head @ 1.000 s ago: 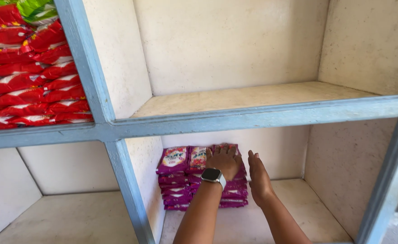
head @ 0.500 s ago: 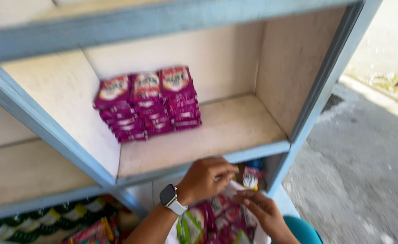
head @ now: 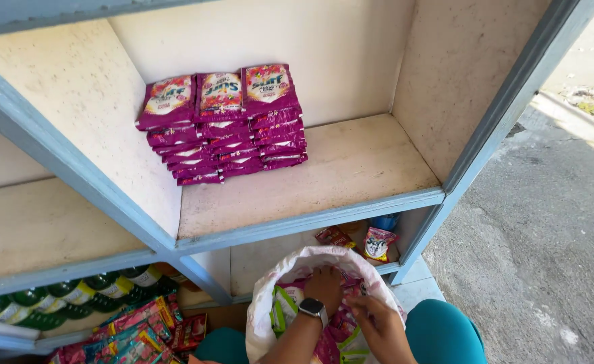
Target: Stocking small packets of laundry detergent onto a shelf in a retail stall.
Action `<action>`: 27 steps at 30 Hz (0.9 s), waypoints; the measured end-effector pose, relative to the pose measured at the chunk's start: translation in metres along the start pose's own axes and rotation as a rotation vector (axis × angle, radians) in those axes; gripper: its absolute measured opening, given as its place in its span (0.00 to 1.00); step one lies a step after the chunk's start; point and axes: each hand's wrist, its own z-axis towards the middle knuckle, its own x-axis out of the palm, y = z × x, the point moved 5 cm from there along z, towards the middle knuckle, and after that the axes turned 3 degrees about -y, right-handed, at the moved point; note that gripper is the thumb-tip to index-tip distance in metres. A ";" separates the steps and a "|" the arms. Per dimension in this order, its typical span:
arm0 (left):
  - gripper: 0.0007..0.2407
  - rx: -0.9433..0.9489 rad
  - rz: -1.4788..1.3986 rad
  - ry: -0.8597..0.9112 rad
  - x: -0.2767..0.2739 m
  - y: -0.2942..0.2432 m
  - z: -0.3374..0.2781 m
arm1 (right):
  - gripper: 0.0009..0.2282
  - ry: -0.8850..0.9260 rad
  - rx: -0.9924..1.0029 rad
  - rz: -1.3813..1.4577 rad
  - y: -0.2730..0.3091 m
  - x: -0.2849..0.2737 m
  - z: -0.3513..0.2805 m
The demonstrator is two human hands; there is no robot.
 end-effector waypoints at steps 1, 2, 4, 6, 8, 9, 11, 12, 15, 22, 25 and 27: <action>0.16 -0.018 0.011 0.008 -0.002 0.002 -0.001 | 0.11 -0.030 -0.044 -0.083 -0.013 0.001 0.000; 0.15 -0.037 0.022 0.017 -0.004 0.003 -0.001 | 0.10 -0.061 -0.087 -0.166 -0.026 0.002 0.000; 0.13 -0.023 -0.012 0.007 -0.003 0.007 0.001 | 0.10 -0.062 -0.109 -0.208 -0.038 0.002 0.002; 0.11 -0.025 -0.055 -0.009 -0.017 0.002 0.000 | 0.09 -0.047 -0.134 -0.260 -0.046 0.001 0.005; 0.08 -0.079 -0.207 -0.050 -0.050 -0.004 -0.003 | 0.12 -0.005 -0.082 -0.251 -0.052 0.004 0.011; 0.08 -0.081 -0.203 -0.047 -0.072 -0.014 -0.010 | 0.12 -0.002 -0.080 -0.246 -0.053 0.006 0.012; 0.06 -0.025 -0.290 -0.195 -0.120 -0.037 -0.024 | 0.11 -0.065 -0.129 -0.263 -0.053 0.006 0.012; 0.06 -0.029 -0.289 -0.189 -0.131 -0.043 -0.033 | 0.11 -0.061 -0.123 -0.260 -0.044 0.006 0.011; 0.05 0.050 -0.372 -0.346 -0.170 -0.062 -0.057 | 0.16 -0.083 -0.036 -0.231 -0.034 0.004 0.011; 0.07 0.121 -0.386 -0.518 -0.213 -0.066 -0.097 | 0.20 0.059 0.029 0.143 -0.094 0.037 -0.006; 0.08 0.159 -0.377 -0.525 -0.208 -0.058 -0.114 | 0.22 -0.103 0.076 0.482 -0.097 0.042 -0.017; 0.07 0.188 -0.377 -0.506 -0.201 -0.051 -0.127 | 0.23 -0.195 0.146 0.725 -0.057 0.035 -0.022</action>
